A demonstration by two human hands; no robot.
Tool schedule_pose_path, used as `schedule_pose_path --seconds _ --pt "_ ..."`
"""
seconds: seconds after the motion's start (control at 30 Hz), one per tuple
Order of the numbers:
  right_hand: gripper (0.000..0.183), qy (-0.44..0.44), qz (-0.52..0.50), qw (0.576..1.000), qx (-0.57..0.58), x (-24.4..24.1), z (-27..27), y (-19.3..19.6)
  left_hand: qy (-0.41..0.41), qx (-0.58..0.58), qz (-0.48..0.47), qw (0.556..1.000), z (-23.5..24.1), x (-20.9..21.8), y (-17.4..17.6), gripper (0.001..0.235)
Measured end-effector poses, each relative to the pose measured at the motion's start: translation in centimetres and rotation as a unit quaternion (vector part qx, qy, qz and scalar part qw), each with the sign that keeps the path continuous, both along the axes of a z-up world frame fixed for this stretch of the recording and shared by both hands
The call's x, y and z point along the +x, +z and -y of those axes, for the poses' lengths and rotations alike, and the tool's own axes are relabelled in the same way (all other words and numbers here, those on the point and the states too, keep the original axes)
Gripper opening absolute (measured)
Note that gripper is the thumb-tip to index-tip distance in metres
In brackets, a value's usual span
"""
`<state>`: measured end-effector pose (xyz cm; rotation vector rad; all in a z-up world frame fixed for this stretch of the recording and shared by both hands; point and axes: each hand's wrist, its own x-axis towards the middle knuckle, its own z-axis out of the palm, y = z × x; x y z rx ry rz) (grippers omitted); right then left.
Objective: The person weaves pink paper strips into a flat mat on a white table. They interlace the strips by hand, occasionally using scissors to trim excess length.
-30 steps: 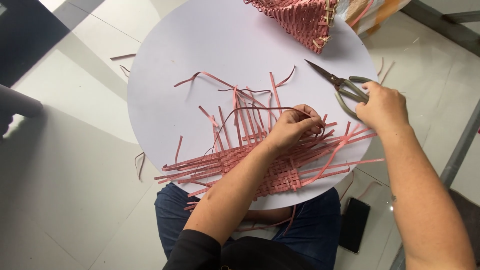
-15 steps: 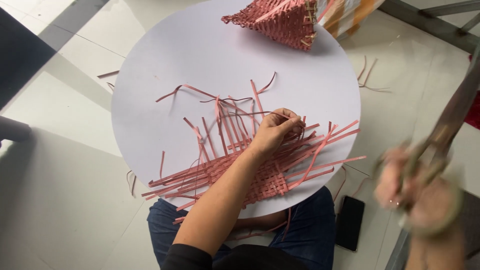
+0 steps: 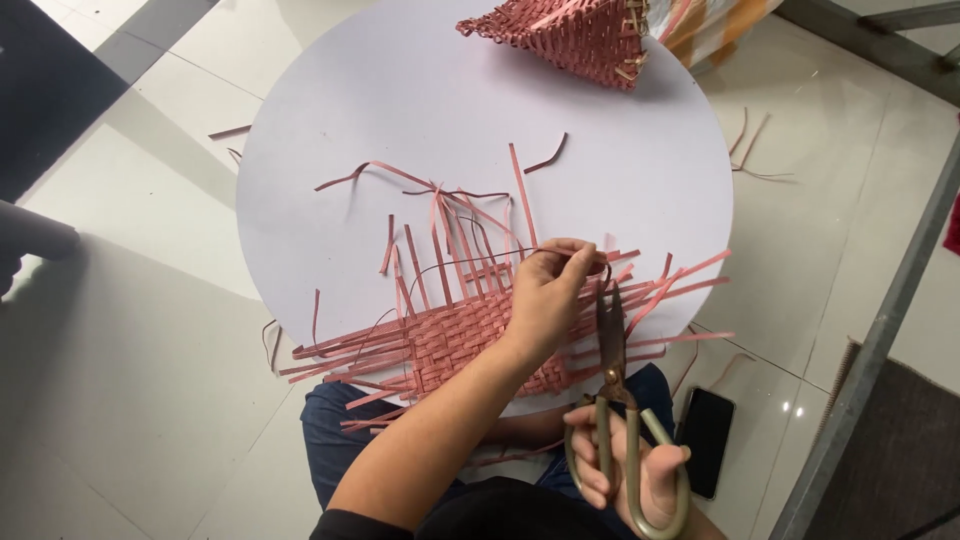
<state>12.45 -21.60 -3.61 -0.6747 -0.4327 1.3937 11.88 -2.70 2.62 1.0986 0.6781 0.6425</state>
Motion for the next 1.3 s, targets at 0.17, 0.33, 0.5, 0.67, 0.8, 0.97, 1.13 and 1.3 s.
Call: schedule_pose_path --seconds 0.17,0.33,0.5,0.67,0.8,0.97,1.13,1.3 --pt "0.099 0.025 0.01 0.997 -0.07 -0.6 0.0 -0.1 0.023 -0.011 0.148 0.989 0.0 -0.3 -2.7 0.009" --pt "0.097 -0.02 0.011 0.994 -0.109 0.5 -1.0 1.6 -0.011 -0.019 0.125 0.992 0.0 -0.1 -3.6 0.007" --pt "0.089 -0.033 0.019 0.988 -0.147 1.3 -1.7 1.9 -0.041 -0.004 0.11 0.993 0.5 0.4 -4.5 0.005" --pt "0.069 -0.052 0.051 0.981 -0.181 1.1 -2.2 1.8 -0.038 0.015 0.101 0.994 0.6 0.5 -4.9 0.006" --pt "0.07 -0.047 0.05 0.976 -0.205 1.4 -1.9 1.1 -0.027 0.049 0.084 0.995 0.6 0.6 -4.8 0.008" --pt "0.061 -0.08 0.102 0.978 -0.164 1.6 -1.2 0.0 -0.025 -0.043 0.157 0.986 0.1 0.5 -4.7 0.005" --pt "0.053 -0.113 0.329 0.933 -0.095 6.0 1.2 3.5 0.021 -0.013 0.144 0.989 -1.6 -2.8 1.7 0.011" --pt "0.034 -0.255 0.284 0.822 -0.422 15.5 -3.4 8.1 0.021 0.13 0.166 0.977 -2.3 -7.0 6.0 0.03"
